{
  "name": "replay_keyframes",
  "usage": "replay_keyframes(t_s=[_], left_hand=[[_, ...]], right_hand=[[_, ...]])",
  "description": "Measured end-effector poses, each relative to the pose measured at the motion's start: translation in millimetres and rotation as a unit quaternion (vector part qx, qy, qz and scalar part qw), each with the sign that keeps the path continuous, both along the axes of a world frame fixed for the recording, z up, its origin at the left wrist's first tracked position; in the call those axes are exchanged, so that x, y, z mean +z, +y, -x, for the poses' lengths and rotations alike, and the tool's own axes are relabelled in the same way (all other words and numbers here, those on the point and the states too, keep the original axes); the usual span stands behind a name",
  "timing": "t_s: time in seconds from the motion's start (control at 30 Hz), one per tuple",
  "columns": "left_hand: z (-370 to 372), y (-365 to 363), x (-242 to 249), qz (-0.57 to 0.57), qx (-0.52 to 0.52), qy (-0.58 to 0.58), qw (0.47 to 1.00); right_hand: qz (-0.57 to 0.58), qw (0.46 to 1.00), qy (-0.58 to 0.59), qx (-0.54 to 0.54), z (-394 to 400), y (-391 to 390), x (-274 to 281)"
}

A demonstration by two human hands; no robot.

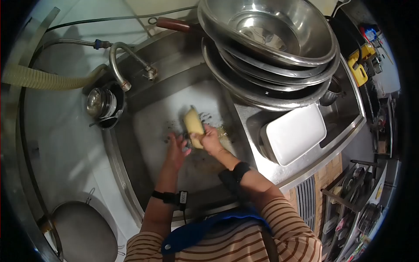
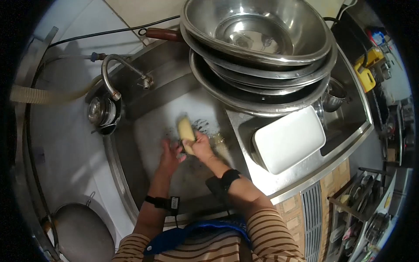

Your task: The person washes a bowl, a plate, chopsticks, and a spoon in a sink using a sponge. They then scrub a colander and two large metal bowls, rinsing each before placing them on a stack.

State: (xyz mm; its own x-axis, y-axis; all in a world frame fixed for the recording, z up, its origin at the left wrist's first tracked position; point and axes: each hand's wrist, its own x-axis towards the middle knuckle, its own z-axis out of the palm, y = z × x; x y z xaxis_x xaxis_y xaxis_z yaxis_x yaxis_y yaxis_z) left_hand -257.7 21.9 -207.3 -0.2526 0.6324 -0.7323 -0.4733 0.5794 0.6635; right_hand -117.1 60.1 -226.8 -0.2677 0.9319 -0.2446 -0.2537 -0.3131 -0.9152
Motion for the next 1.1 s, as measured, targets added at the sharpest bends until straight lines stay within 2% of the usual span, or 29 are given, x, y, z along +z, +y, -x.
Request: replay_keyframes(t_s=[0.03, 0.07, 0.1, 0.13, 0.17, 0.2, 0.27, 0.3, 0.37, 0.43, 0.47, 0.5, 0.57, 0.6, 0.63, 0.67, 0.7, 0.73, 0.77, 0.87, 0.9, 0.93, 0.97, 1.03, 1.07, 1.1], left_hand=[[1.8, 1.6, 0.1, 0.09, 0.036, -0.057, 0.994], [7.6, -3.4, -14.1, 0.006, 0.026, -0.124, 0.992], [15.0, -15.1, -39.7, -0.076, 0.015, -0.191, 0.979], [12.6, -17.5, -39.0, -0.154, 0.006, -0.257, 0.954], [14.0, -22.5, -37.0, -0.158, 0.053, -0.321, 0.932], [17.8, -23.0, -43.8, -0.156, 0.091, -0.307, 0.934], [34.6, -26.7, -58.8, -0.152, 0.168, -0.273, 0.935], [40.9, -26.2, -60.0, -0.158, 0.17, -0.25, 0.94], [53.9, -25.0, -60.3, -0.171, 0.173, -0.201, 0.949], [58.9, -21.2, -35.9, -0.188, 0.154, -0.181, 0.953], [59.5, -19.3, -28.6, -0.196, 0.144, -0.172, 0.955], [60.2, -18.6, -31.8, -0.192, 0.164, -0.151, 0.956], [59.1, -11.4, -39.1, -0.189, 0.197, -0.112, 0.955], [57.7, -6.3, -38.9, -0.193, 0.19, -0.112, 0.956], [56.3, -3.3, -37.2, -0.197, 0.182, -0.112, 0.957], [54.2, -2.1, -34.3, -0.2, 0.174, -0.112, 0.958], [50.1, 0.1, -27.5, -0.195, 0.156, -0.09, 0.964], [43.2, 4.8, -16.6, -0.192, 0.138, -0.068, 0.969], [32.9, 8.4, -6.8, -0.184, 0.137, -0.052, 0.972], [-2.9, 15.1, 18.1, -0.149, 0.174, -0.004, 0.973], [-11.0, 10.9, 20.6, -0.197, 0.144, 0.073, 0.967], [-11.9, 2.1, 24.9, -0.191, 0.069, 0.108, 0.973], [-12.5, -7.8, 29.6, -0.183, -0.007, 0.142, 0.973], [-8.1, -17.4, 28.7, -0.187, -0.151, 0.214, 0.947], [-9.2, -23.0, 24.2, -0.187, -0.182, 0.227, 0.938], [-16.7, -20.0, 40.1, -0.189, -0.214, 0.239, 0.928]], right_hand=[[0.103, 0.988, 0.109, -0.031, 1.1, 9.3, 6.1], [0.204, 0.953, 0.214, -0.062, 0.3, 17.1, 12.1], [0.239, 0.951, 0.177, -0.078, -1.9, 20.4, 17.3], [0.254, 0.953, 0.136, -0.091, -0.2, 20.5, 5.0], [0.269, 0.953, 0.094, -0.104, 4.2, 19.3, -15.9], [0.284, 0.951, 0.051, -0.115, 8.3, 18.2, -35.2], [0.291, 0.95, -0.104, -0.054, -0.9, 18.6, -65.2], [0.289, 0.94, -0.178, -0.022, -10.2, 21.0, -77.1], [0.239, 0.888, -0.392, -0.027, -38.8, 19.2, -96.4], [0.444, 0.786, -0.427, 0.04, -72.3, 11.1, -332.4], [0.356, 0.832, -0.425, -0.007, -59.6, 3.4, -239.8], [0.294, 0.874, -0.385, -0.04, -37.5, 7.5, -198.5], [0.173, 0.958, -0.216, -0.075, 6.1, 15.4, -162.2], [0.094, 0.985, -0.122, -0.075, 27.1, 17.9, -137.4], [0.001, 0.994, -0.087, -0.064, 45.1, 19.7, -106.7], [-0.128, 0.976, -0.169, -0.045, 54.5, 19.2, -68.4], [-0.252, 0.934, -0.25, -0.049, 63.8, 18.8, -29.2], [-0.305, 0.898, -0.313, -0.05, 67.0, 11.5, 19.4], [-0.349, 0.868, -0.351, -0.03, 71.0, 5.2, 41.8], [-0.333, 0.855, -0.384, -0.101, 64.6, 3.1, 25.0], [-0.245, 0.898, -0.344, -0.121, 62.0, 10.0, -7.4], [-0.11, 0.953, -0.274, -0.068, 49.6, 20.1, -42.9], [0.028, 0.98, -0.196, -0.012, 35.2, 30.8, -62.4], [-0.01, 0.954, -0.279, -0.109, 17.2, 49.6, -42.3], [-0.026, 0.934, -0.319, -0.157, 9.5, 51.5, -28.5], [-0.106, 0.921, -0.35, -0.131, 4.8, 53.0, -15.7]])
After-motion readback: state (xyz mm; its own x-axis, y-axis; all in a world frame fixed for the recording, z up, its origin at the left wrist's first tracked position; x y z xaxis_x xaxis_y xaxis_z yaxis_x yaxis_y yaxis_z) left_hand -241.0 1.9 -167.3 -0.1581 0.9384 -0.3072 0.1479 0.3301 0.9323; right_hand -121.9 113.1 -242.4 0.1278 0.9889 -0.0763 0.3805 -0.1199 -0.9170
